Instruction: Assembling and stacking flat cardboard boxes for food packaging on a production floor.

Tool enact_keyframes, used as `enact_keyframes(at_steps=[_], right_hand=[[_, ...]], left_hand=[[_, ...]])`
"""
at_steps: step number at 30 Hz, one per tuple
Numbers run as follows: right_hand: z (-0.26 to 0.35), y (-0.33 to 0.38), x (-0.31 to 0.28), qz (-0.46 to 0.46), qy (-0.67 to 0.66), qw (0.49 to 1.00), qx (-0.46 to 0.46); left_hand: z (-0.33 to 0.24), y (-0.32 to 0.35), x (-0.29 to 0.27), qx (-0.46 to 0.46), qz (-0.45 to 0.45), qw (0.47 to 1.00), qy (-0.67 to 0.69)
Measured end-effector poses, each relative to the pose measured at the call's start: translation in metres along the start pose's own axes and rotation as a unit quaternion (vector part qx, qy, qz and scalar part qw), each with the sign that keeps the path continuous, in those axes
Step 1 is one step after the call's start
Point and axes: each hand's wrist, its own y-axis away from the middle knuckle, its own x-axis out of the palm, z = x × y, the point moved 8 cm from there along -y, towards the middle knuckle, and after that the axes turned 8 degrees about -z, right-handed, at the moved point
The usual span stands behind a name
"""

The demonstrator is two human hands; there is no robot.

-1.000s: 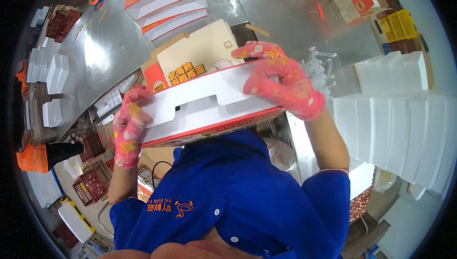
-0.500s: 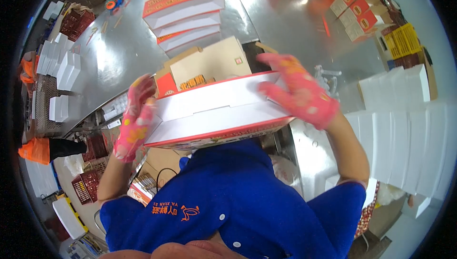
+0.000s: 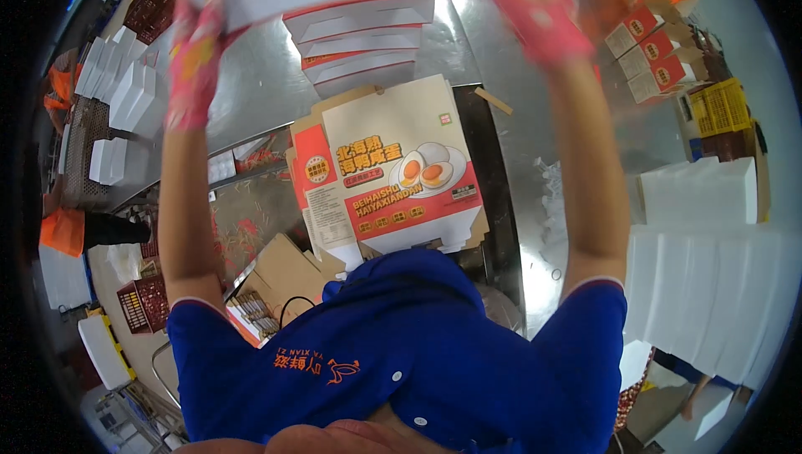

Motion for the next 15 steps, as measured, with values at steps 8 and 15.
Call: enact_keyframes(at_steps=[8,15], right_hand=[[-0.202,-0.082,0.128,-0.011,0.118,0.987,-0.109],[-0.422,0.174,0.081,0.165,0.077,0.878,0.443]], left_hand=[[0.184,-0.043,-0.001,-0.008,-0.043,0.99,-0.135],[0.282,0.202,-0.093,-0.357,0.048,0.918,-0.169]])
